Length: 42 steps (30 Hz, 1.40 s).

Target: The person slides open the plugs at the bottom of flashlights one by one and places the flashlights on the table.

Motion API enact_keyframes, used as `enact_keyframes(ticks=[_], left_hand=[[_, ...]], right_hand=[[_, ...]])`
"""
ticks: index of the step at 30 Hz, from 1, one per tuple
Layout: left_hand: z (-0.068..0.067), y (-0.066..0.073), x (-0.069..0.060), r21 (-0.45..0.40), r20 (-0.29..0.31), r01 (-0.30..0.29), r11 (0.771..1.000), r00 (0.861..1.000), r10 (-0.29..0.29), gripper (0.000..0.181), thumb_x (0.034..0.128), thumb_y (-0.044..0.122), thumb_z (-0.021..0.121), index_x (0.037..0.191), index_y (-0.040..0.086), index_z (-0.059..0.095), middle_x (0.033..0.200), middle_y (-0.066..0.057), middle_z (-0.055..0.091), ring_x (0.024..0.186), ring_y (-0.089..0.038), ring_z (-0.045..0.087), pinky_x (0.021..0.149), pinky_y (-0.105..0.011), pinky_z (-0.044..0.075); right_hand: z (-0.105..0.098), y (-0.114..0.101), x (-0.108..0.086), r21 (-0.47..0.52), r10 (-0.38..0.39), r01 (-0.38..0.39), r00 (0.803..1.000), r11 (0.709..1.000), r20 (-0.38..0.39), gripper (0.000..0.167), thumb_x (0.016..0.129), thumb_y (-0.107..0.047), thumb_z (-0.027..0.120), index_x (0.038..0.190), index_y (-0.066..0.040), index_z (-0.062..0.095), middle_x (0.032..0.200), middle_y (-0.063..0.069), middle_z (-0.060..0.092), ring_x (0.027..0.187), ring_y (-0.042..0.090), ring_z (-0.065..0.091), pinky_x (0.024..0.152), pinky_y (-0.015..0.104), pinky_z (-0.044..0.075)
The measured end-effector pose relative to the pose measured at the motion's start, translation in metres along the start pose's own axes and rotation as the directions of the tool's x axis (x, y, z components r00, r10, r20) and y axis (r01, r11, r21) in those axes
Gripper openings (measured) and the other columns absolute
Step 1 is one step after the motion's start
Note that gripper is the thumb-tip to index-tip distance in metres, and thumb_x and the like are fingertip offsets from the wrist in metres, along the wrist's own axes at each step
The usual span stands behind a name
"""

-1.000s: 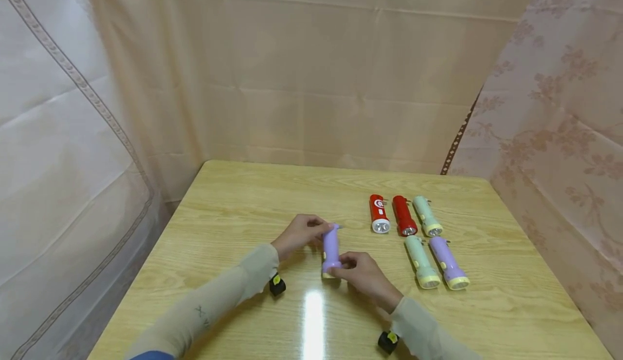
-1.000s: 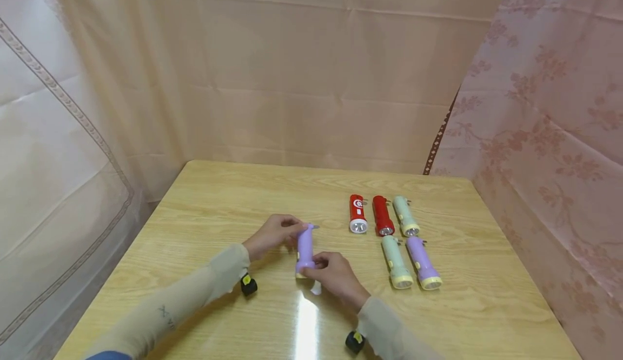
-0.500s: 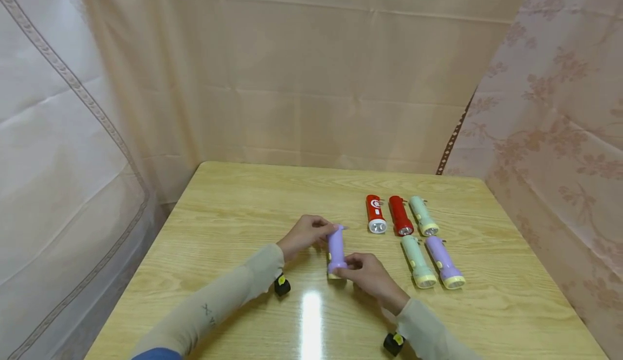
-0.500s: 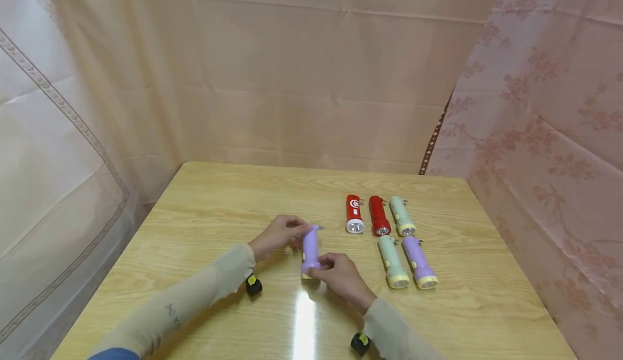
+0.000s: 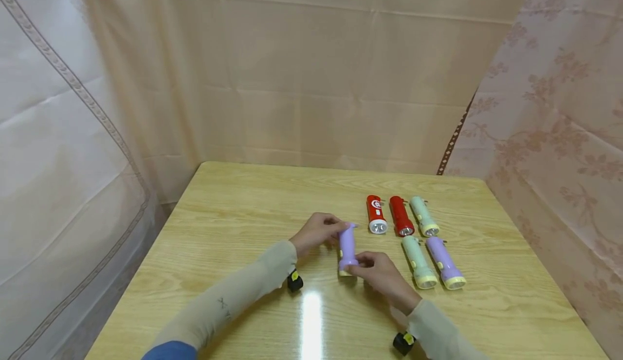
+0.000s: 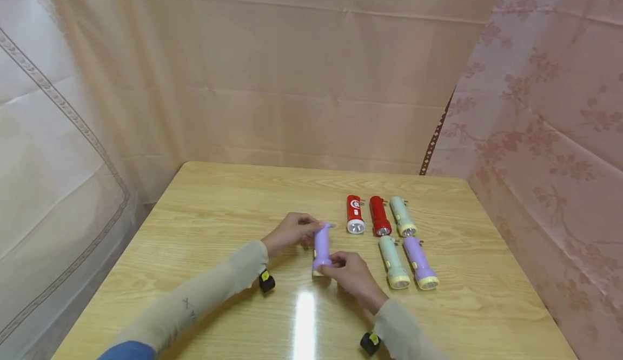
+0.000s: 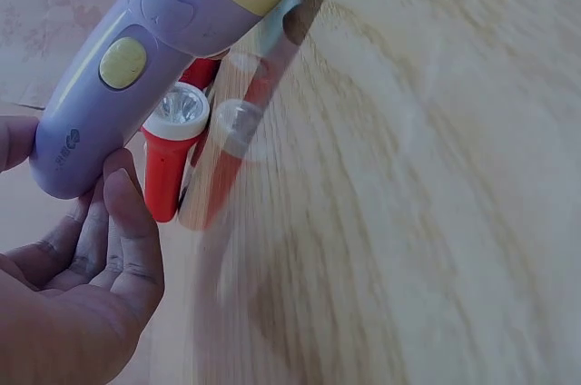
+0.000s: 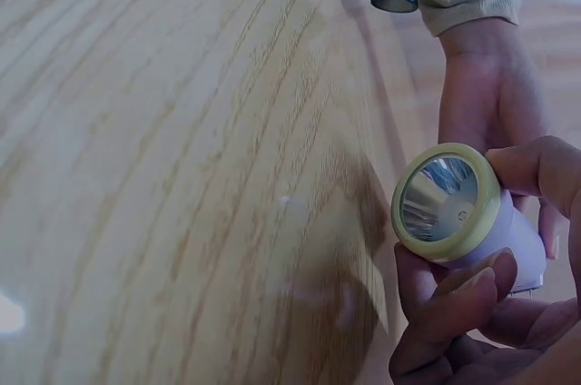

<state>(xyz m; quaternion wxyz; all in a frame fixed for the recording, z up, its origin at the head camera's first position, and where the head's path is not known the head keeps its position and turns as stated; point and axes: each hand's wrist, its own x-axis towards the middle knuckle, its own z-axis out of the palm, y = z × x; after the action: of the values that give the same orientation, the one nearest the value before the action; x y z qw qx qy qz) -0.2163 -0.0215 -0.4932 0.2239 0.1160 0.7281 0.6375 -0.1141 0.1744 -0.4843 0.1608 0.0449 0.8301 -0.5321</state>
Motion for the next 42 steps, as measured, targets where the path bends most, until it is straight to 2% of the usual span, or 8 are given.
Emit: enact_keyframes(ticks=[5, 11, 25, 30, 35, 42], left_hand=[[0.005, 0.003, 0.002, 0.014, 0.007, 0.009, 1.0, 1.0, -0.009, 0.042, 0.0953, 0.042, 0.074, 0.115, 0.006, 0.07, 0.103, -0.007, 0.072, 0.088, -0.023, 0.071, 0.075, -0.038, 0.06], [0.013, 0.007, 0.005, 0.005, 0.02, 0.01, 1.0, 1.0, -0.01, 0.042, 0.095, 0.042, 0.075, 0.114, 0.004, 0.07, 0.102, -0.008, 0.072, 0.085, -0.024, 0.072, 0.074, -0.038, 0.06], [0.029, 0.002, 0.016, 0.007, 0.03, -0.006, 1.0, 1.0, 0.006, 0.04, 0.0933, 0.039, 0.077, 0.109, 0.003, 0.071, 0.098, -0.007, 0.072, 0.084, -0.022, 0.071, 0.071, -0.037, 0.061], [0.037, 0.003, 0.02, 0.0, 0.029, 0.007, 1.0, 1.0, -0.007, 0.039, 0.0927, 0.039, 0.078, 0.108, 0.003, 0.072, 0.095, -0.007, 0.073, 0.082, -0.02, 0.07, 0.069, -0.035, 0.06], [0.046, 0.005, 0.025, -0.02, 0.031, 0.026, 0.999, 0.999, -0.026, 0.04, 0.0926, 0.04, 0.078, 0.109, 0.003, 0.072, 0.096, -0.007, 0.073, 0.083, -0.02, 0.071, 0.071, -0.035, 0.061], [0.05, 0.006, 0.028, -0.023, 0.035, 0.049, 0.999, 0.998, -0.049, 0.041, 0.0934, 0.04, 0.077, 0.11, 0.003, 0.071, 0.097, -0.007, 0.072, 0.083, -0.021, 0.071, 0.072, -0.034, 0.061]], right_hand=[[-0.005, 0.001, -0.002, -0.009, 0.025, -0.025, 1.0, 1.0, -0.01, 0.048, 0.087, -0.036, 0.083, 0.12, -0.004, 0.071, 0.102, 0.004, 0.069, 0.087, 0.021, 0.058, 0.07, 0.032, 0.048], [-0.011, 0.005, -0.004, -0.014, 0.007, -0.007, 1.0, 1.0, -0.03, 0.044, 0.087, -0.034, 0.084, 0.116, -0.004, 0.072, 0.099, 0.004, 0.069, 0.087, 0.02, 0.056, 0.07, 0.031, 0.046], [-0.022, 0.011, -0.011, -0.06, 0.035, -0.039, 0.998, 0.997, -0.058, 0.048, 0.087, -0.035, 0.083, 0.119, -0.001, 0.071, 0.103, 0.004, 0.07, 0.089, 0.021, 0.057, 0.072, 0.032, 0.048], [-0.025, 0.013, -0.013, -0.088, 0.004, -0.011, 0.997, 0.996, -0.075, 0.05, 0.088, -0.033, 0.083, 0.12, 0.002, 0.07, 0.107, 0.004, 0.071, 0.095, 0.02, 0.059, 0.078, 0.032, 0.05], [-0.028, 0.015, -0.014, -0.087, -0.01, 0.003, 0.996, 0.996, -0.086, 0.048, 0.089, -0.031, 0.081, 0.121, 0.003, 0.069, 0.106, 0.005, 0.071, 0.093, 0.02, 0.058, 0.076, 0.033, 0.05], [-0.031, 0.018, -0.014, -0.088, 0.005, -0.013, 0.996, 0.996, -0.093, 0.046, 0.091, -0.03, 0.08, 0.121, 0.003, 0.07, 0.104, 0.005, 0.071, 0.092, 0.02, 0.058, 0.075, 0.032, 0.05]])
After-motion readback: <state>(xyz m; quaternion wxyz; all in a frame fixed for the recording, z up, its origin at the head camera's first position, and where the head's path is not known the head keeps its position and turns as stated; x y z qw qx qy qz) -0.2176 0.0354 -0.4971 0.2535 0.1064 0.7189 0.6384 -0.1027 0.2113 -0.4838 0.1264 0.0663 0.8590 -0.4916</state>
